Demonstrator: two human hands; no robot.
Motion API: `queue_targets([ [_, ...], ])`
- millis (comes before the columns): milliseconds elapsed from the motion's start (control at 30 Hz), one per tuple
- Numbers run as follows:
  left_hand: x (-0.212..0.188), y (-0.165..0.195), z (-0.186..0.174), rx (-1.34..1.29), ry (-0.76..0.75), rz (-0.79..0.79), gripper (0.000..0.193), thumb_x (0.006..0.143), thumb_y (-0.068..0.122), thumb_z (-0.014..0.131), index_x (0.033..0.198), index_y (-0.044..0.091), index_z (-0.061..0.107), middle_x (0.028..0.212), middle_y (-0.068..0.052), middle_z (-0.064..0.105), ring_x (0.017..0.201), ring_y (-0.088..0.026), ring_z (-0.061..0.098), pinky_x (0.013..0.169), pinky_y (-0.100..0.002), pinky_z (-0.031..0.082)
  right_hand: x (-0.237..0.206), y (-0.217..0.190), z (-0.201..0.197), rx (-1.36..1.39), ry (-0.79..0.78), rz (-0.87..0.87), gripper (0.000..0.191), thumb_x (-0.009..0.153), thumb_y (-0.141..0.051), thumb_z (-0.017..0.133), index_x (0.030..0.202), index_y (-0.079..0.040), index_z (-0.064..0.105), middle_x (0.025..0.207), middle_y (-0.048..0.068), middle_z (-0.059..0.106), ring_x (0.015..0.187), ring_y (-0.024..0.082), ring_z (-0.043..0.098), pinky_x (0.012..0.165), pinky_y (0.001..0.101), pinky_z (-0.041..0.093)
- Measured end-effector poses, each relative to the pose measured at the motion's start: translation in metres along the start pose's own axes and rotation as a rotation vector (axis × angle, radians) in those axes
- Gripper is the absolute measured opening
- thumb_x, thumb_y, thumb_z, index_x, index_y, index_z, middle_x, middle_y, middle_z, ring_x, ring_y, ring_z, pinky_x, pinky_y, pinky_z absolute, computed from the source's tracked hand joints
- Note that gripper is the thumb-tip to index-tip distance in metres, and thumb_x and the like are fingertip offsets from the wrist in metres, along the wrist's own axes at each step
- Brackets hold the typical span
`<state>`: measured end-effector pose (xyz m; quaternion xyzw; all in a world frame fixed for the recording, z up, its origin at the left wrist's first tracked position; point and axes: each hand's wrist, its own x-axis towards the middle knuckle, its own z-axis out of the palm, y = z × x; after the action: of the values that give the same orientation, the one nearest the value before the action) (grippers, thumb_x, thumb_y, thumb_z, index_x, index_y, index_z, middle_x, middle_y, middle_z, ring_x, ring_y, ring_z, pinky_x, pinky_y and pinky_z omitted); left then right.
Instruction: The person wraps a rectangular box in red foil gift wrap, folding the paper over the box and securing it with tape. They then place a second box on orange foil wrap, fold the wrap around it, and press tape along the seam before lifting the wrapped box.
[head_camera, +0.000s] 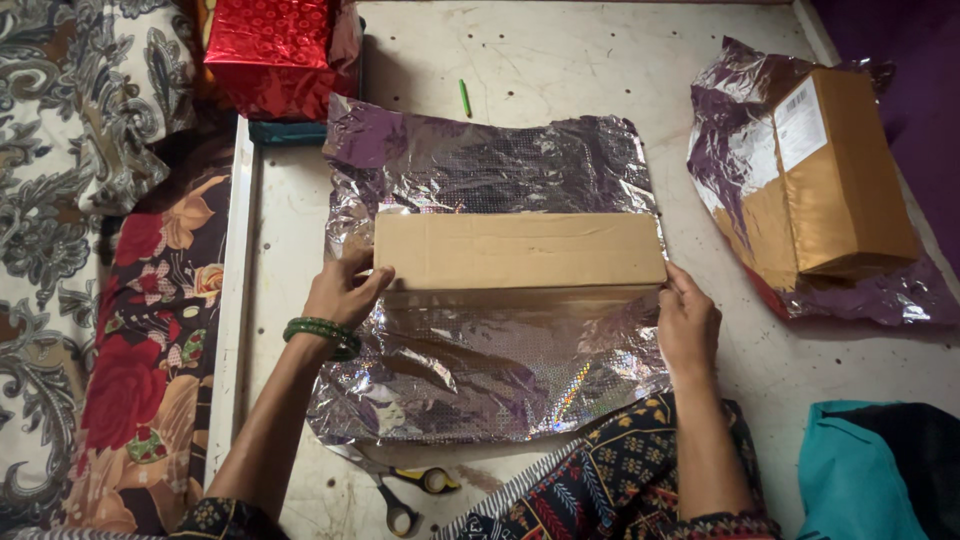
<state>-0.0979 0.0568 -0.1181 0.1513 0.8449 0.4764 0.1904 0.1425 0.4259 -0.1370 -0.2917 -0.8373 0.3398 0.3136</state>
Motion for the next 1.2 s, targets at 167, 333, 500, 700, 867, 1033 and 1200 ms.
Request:
queue_targets([
  [167,-0.009,0.020,0.010,0.268,0.195,0.243,0.067,0.085,0.026,0.077,0.143,0.005,0.053,0.139,-0.028,0.056,0.126,-0.040,0.056,0.103,-0.051,0.047,-0.015,-0.052,-0.008,-0.154,0.182,-0.205,0.019,0.098,-0.006,0.061,0.116,0.001,0.065,0.112,0.015,0.070,0.098,0.027,0.070,0.089,0.0401,0.054],
  [333,-0.030,0.055,0.022,0.539,0.221,0.562,0.064,0.077,0.021,0.080,0.138,0.019,0.060,0.147,-0.018,0.050,0.132,-0.041,0.044,0.110,-0.055,0.042,-0.053,-0.115,-0.004,-0.109,-0.311,-0.359,0.025,0.083,-0.026,0.082,0.098,-0.010,0.071,0.097,0.007,0.072,0.093,0.024,0.069,0.086,0.0377,0.055],
  [500,-0.047,0.075,0.049,0.669,0.034,0.705,0.062,0.073,0.017,0.077,0.133,0.024,0.065,0.149,-0.014,0.049,0.134,-0.037,0.043,0.106,-0.053,0.039,-0.087,-0.132,0.019,-0.405,-0.975,-0.423,0.074,0.063,-0.042,0.092,0.123,-0.008,0.064,0.125,0.011,0.061,0.114,0.028,0.057,0.100,0.0447,0.045],
  [700,-0.053,0.070,0.059,0.720,-0.057,0.720,0.061,0.075,0.013,0.072,0.136,0.021,0.064,0.149,-0.013,0.049,0.135,-0.035,0.043,0.103,-0.052,0.040,-0.102,-0.110,0.026,-0.451,-0.950,-0.559,0.085,0.061,-0.036,0.094,0.131,-0.002,0.060,0.134,0.022,0.054,0.129,0.038,0.047,0.108,0.0538,0.035],
  [867,-0.050,0.064,0.059,0.754,-0.089,0.683,0.060,0.078,0.008,0.066,0.136,0.024,0.064,0.148,-0.007,0.052,0.136,-0.030,0.046,0.104,-0.050,0.042,-0.100,-0.106,0.025,-0.443,-1.010,-0.532,0.071,0.067,-0.027,0.089,0.128,-0.003,0.063,0.130,0.017,0.056,0.127,0.033,0.049,0.108,0.0491,0.035],
  [1033,-0.047,0.060,0.055,0.719,-0.072,0.729,0.058,0.079,0.010,0.067,0.135,0.022,0.064,0.148,-0.008,0.053,0.133,-0.028,0.049,0.100,-0.053,0.042,-0.102,-0.111,0.022,-0.555,-1.109,-0.391,0.067,0.064,-0.022,0.088,0.125,-0.008,0.065,0.124,0.012,0.059,0.124,0.030,0.050,0.106,0.0467,0.036],
  [1200,-0.045,0.059,0.055,0.743,-0.101,0.700,0.064,0.073,0.007,0.067,0.135,0.023,0.065,0.147,-0.006,0.054,0.134,-0.028,0.049,0.098,-0.050,0.042,-0.097,-0.114,0.019,-0.531,-1.051,-0.465,0.025,0.072,-0.019,0.081,0.094,-0.010,0.073,0.104,0.006,0.070,0.112,0.026,0.059,0.104,0.0471,0.038],
])
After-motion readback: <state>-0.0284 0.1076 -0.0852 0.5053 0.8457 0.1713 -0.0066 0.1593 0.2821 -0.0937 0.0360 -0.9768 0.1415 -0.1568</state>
